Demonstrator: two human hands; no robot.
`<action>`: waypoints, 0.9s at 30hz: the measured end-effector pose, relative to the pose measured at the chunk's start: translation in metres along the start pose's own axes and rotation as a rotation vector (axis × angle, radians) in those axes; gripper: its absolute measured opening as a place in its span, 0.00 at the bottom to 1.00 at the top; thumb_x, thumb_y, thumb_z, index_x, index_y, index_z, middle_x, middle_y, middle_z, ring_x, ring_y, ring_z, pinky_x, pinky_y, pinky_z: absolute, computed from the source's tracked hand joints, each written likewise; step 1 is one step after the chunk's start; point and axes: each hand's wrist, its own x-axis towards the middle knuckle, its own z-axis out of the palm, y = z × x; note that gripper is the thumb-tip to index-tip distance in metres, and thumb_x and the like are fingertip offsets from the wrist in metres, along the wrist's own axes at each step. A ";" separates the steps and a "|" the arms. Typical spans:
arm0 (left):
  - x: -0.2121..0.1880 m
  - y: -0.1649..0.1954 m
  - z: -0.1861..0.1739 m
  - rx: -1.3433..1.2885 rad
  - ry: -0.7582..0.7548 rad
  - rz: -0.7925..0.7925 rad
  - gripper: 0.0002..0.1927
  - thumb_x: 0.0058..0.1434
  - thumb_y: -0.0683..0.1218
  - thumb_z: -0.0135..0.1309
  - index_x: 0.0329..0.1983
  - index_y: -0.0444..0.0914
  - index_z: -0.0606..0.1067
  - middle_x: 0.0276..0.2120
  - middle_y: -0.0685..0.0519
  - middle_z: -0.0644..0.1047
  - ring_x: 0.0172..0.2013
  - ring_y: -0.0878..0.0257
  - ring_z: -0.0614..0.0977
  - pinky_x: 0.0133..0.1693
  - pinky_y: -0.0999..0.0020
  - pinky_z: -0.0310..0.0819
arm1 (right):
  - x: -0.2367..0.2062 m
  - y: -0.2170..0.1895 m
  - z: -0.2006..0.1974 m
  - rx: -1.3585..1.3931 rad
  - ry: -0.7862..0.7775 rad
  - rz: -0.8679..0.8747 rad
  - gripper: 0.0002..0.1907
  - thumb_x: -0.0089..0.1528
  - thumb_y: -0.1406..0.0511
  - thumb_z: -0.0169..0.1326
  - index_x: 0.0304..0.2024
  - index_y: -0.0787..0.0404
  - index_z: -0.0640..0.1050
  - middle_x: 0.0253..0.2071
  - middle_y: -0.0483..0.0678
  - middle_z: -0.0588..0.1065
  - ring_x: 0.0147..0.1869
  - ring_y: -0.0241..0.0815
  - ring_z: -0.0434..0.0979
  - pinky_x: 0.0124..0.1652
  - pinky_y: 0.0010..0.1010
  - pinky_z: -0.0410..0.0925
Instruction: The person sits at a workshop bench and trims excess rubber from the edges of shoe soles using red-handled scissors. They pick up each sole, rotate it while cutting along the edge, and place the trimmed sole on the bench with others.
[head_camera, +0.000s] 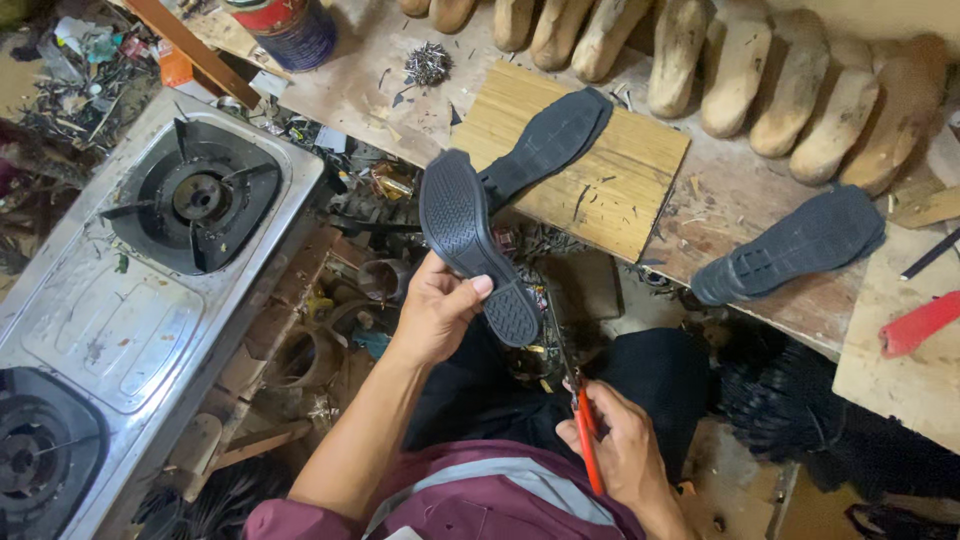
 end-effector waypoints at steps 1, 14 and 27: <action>-0.001 0.000 -0.001 0.022 -0.010 0.012 0.23 0.62 0.34 0.59 0.60 0.36 0.71 0.47 0.53 0.78 0.43 0.66 0.79 0.44 0.69 0.74 | 0.001 -0.005 -0.002 0.011 -0.025 0.031 0.23 0.51 0.66 0.66 0.47 0.67 0.77 0.28 0.50 0.75 0.28 0.39 0.77 0.30 0.29 0.69; -0.010 -0.001 0.003 0.126 -0.100 0.010 0.27 0.61 0.33 0.60 0.64 0.34 0.70 0.51 0.53 0.78 0.51 0.65 0.79 0.56 0.65 0.74 | -0.003 0.001 0.002 0.076 -0.059 0.142 0.16 0.52 0.64 0.70 0.37 0.64 0.79 0.23 0.45 0.79 0.23 0.33 0.82 0.25 0.27 0.72; 0.000 -0.012 0.004 0.159 -0.157 -0.093 0.25 0.62 0.33 0.59 0.63 0.34 0.71 0.51 0.51 0.80 0.50 0.64 0.81 0.54 0.65 0.75 | 0.000 -0.014 -0.007 0.032 -0.030 0.184 0.17 0.50 0.69 0.67 0.40 0.66 0.78 0.24 0.49 0.74 0.23 0.34 0.72 0.23 0.27 0.68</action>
